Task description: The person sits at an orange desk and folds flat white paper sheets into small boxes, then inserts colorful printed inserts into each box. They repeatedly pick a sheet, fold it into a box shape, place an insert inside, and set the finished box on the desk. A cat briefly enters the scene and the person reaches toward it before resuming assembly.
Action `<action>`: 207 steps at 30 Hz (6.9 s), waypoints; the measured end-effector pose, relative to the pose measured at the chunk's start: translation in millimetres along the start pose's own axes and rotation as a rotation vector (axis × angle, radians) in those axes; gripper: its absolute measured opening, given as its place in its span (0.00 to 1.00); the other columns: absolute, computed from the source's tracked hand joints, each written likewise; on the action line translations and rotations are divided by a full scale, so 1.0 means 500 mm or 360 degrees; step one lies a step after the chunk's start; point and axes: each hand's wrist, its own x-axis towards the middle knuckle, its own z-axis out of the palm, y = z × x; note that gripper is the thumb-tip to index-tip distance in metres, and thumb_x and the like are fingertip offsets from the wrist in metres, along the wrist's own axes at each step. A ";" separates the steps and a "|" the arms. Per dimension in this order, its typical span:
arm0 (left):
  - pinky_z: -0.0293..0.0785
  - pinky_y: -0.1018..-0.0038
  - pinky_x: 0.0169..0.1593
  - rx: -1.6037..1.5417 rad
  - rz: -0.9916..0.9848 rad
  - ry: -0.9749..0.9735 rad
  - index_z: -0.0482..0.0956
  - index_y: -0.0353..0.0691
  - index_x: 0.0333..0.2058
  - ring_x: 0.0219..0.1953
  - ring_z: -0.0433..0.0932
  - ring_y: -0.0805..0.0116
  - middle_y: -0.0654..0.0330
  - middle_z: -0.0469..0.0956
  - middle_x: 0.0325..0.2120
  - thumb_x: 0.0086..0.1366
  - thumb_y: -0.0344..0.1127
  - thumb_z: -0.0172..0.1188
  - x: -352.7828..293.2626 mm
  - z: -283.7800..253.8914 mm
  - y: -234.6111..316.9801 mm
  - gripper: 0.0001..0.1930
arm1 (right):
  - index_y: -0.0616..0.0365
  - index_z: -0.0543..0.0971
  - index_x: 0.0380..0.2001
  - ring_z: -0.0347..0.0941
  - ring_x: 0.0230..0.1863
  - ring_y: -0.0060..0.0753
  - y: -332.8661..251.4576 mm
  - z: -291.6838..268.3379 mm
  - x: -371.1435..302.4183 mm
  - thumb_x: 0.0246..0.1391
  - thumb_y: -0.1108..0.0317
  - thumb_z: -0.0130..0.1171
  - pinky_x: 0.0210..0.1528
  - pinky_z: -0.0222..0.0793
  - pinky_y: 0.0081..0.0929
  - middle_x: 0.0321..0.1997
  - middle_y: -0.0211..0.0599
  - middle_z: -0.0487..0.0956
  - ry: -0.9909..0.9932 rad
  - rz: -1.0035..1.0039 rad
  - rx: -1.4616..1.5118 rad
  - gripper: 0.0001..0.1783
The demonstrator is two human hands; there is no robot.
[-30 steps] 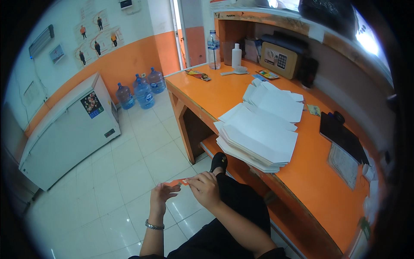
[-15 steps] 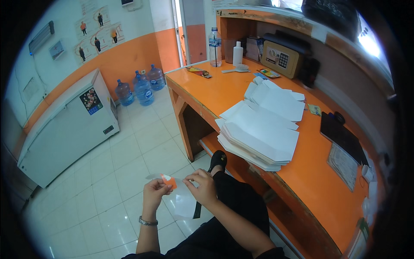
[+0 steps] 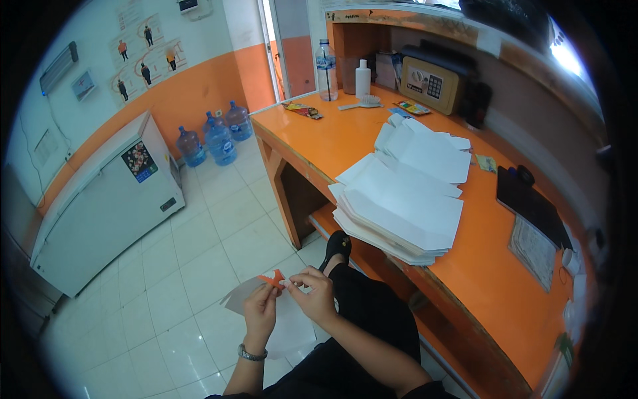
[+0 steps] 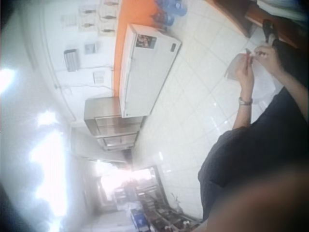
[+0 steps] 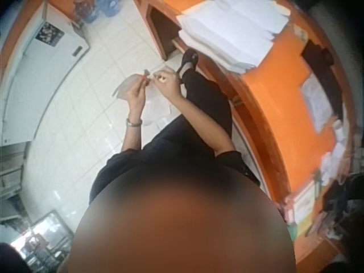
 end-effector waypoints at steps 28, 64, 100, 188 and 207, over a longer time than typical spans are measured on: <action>0.77 0.75 0.44 -0.0613 -0.0311 0.0178 0.77 0.28 0.47 0.37 0.80 0.70 0.54 0.81 0.37 0.65 0.27 0.58 -0.001 0.050 0.020 0.13 | 0.63 0.75 0.18 0.66 0.21 0.22 -0.049 -0.063 0.037 0.41 0.77 0.67 0.24 0.62 0.20 0.19 0.32 0.71 -0.0024 -0.0030 0.0054 0.09; 0.75 0.79 0.37 -0.0316 -0.0090 0.0186 0.82 0.28 0.38 0.31 0.79 0.77 0.58 0.83 0.30 0.60 0.25 0.63 -0.015 0.029 0.008 0.08 | 0.60 0.73 0.17 0.70 0.19 0.32 -0.015 -0.023 -0.003 0.44 0.75 0.67 0.21 0.65 0.26 0.20 0.36 0.71 0.0077 -0.0212 0.0054 0.11; 0.71 0.77 0.46 -0.0384 -0.0096 0.0206 0.73 0.28 0.50 0.41 0.75 0.72 0.56 0.78 0.39 0.67 0.28 0.50 -0.051 0.057 -0.006 0.15 | 0.57 0.81 0.34 0.73 0.33 0.36 -0.038 -0.017 -0.006 0.48 0.70 0.62 0.37 0.68 0.32 0.31 0.34 0.76 -0.0088 -0.0762 -0.0561 0.08; 0.64 0.76 0.40 -0.0409 -0.0602 -0.0102 0.66 0.41 0.32 0.35 0.67 0.74 0.66 0.68 0.30 0.59 0.26 0.47 0.079 -0.198 -0.075 0.03 | 0.57 0.78 0.43 0.74 0.46 0.39 -0.045 -0.116 0.056 0.50 0.62 0.63 0.57 0.59 0.38 0.38 0.41 0.81 -0.1391 -0.0035 -0.0504 0.17; 0.57 0.55 0.61 0.0408 -0.0274 -0.0939 0.82 0.38 0.33 0.38 0.76 0.61 0.59 0.79 0.29 0.62 0.35 0.59 0.056 -0.079 -0.025 0.07 | 0.61 0.78 0.30 0.75 0.38 0.44 -0.029 -0.097 0.054 0.49 0.75 0.57 0.46 0.70 0.35 0.30 0.42 0.77 -0.1054 -0.0068 -0.0294 0.04</action>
